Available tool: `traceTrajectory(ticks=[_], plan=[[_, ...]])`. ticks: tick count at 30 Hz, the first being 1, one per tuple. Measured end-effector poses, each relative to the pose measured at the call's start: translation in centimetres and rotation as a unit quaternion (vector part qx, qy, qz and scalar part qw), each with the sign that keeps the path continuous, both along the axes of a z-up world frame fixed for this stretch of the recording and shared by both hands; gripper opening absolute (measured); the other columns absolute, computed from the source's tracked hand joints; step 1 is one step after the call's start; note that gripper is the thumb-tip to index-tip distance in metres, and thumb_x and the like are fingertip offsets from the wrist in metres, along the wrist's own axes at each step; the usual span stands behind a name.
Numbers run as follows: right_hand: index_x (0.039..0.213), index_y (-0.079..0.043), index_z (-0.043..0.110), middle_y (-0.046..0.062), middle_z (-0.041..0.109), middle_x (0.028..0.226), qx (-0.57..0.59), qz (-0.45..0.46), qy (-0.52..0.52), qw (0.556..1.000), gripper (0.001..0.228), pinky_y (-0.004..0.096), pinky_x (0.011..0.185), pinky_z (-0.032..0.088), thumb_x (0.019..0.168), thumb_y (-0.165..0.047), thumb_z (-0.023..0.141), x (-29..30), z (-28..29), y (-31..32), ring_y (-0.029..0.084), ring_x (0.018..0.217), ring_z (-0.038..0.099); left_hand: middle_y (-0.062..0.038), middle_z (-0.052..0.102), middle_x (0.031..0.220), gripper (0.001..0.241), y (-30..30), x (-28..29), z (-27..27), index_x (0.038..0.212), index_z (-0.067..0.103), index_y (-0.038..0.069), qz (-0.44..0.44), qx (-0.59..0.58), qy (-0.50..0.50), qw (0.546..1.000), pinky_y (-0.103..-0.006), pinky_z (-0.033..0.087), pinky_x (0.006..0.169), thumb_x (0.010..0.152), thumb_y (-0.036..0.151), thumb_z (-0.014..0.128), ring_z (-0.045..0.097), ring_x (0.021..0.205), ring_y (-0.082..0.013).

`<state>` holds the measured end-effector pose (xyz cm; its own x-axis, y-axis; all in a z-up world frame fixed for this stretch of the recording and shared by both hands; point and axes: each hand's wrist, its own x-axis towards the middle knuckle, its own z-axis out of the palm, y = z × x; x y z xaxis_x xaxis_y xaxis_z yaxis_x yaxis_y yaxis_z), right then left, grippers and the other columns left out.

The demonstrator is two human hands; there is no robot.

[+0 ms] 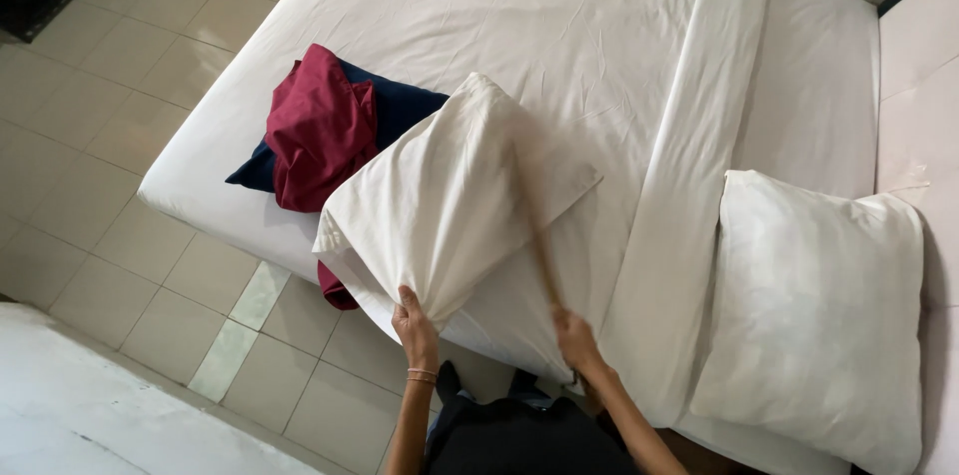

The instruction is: The person uses a traditional straw broom to repeatedly hit a white pillow on a bed to remove dust. After cleaning the white pillow, they place it on the bed and proceed to hit a blue pillow with the broom in the same manner.

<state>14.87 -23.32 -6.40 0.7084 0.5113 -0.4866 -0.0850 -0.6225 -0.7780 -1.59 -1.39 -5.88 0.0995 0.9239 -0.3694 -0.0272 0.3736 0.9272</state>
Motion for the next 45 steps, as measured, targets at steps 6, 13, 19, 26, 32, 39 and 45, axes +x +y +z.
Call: traceTrajectory(ticks=[6, 13, 19, 26, 32, 39, 45], plan=[[0.098, -0.010, 0.065, 0.001, 0.052, 0.065, 0.046, 0.287, -0.040, 0.956, 0.037, 0.034, 0.058, 0.037, 0.103, -0.045, 0.054, -0.2, 3.7, 0.1, 0.013, 0.058, 0.046, 0.006, 0.019, 0.064, 0.057, -0.6, -0.4, 3.5, 0.068, 0.023, 0.019, -0.030, 0.048, 0.083, 0.995, -0.0316, 0.018, 0.055, 0.103, 0.059, 0.044, 0.018, 0.057, -0.0089], [0.077, -0.011, 0.041, 0.001, 0.034, 0.052, 0.237, -0.136, 0.071, 0.959, 0.048, 0.033, 0.032, 0.039, 0.104, -0.051, 0.045, 1.0, 5.5, 5.8, 0.015, 0.034, 0.035, 0.006, 0.028, 0.060, 0.056, -1.0, -0.3, 4.2, 0.066, 0.031, 0.018, -0.027, 0.024, 0.040, 0.999, -0.0283, 0.023, 0.050, 0.103, 0.059, 0.045, 0.025, 0.054, -0.0087], [0.082, -0.015, 0.032, -0.001, 0.035, 0.058, -0.032, 0.243, 0.263, 0.933, 0.052, 0.028, 0.036, 0.027, 0.102, -0.058, 0.054, 0.8, 10.1, 4.2, 0.010, 0.041, 0.032, 0.006, 0.023, 0.066, 0.055, -1.4, -0.8, 3.4, 0.071, 0.024, 0.019, -0.046, 0.045, 0.091, 0.994, -0.0310, 0.023, 0.055, 0.104, 0.058, 0.044, 0.023, 0.060, -0.0089], [0.080, -0.015, 0.046, -0.004, 0.034, 0.063, 0.011, 0.246, 0.164, 0.955, 0.048, 0.027, 0.046, 0.027, 0.095, -0.057, 0.063, 1.7, 11.5, 1.3, 0.009, 0.051, 0.031, 0.002, 0.030, 0.073, 0.053, -1.3, -1.5, 1.4, 0.075, 0.031, 0.016, -0.068, 0.032, 0.133, 0.988, -0.0328, 0.026, 0.061, 0.102, 0.061, 0.043, 0.028, 0.065, -0.0122], [0.078, -0.014, 0.046, -0.002, 0.036, 0.057, 0.003, 0.178, 0.133, 0.975, 0.047, 0.028, 0.042, 0.031, 0.095, -0.054, 0.064, 1.8, 10.9, 0.2, 0.011, 0.046, 0.035, -0.001, 0.040, 0.079, 0.054, -1.1, -1.5, -1.3, 0.083, 0.042, 0.013, -0.102, -0.023, 0.195, 0.975, -0.0343, 0.031, 0.065, 0.099, 0.064, 0.042, 0.037, 0.070, -0.0158], [0.075, -0.013, 0.046, 0.000, 0.039, 0.051, -0.009, 0.101, 0.094, 0.990, 0.047, 0.031, 0.037, 0.036, 0.095, -0.051, 0.065, 1.9, 9.6, -0.6, 0.014, 0.039, 0.040, -0.005, 0.052, 0.087, 0.061, 1.1, -4.8, -4.5, 0.093, 0.055, 0.009, -0.136, -0.098, 0.267, 0.949, -0.0362, 0.038, 0.070, 0.096, 0.068, 0.040, 0.048, 0.076, -0.0204], [0.074, -0.014, 0.042, -0.001, 0.037, 0.049, 0.003, 0.019, 0.085, 0.996, 0.047, 0.031, 0.031, 0.035, 0.095, -0.051, 0.064, 4.0, 7.2, -3.7, 0.012, 0.034, 0.036, -0.011, 0.063, 0.116, 0.073, 5.5, -5.2, -7.9, 0.121, 0.057, 0.003, -0.129, -0.158, 0.291, 0.935, -0.0424, 0.048, 0.086, 0.093, 0.069, 0.045, 0.061, 0.102, -0.0277]])
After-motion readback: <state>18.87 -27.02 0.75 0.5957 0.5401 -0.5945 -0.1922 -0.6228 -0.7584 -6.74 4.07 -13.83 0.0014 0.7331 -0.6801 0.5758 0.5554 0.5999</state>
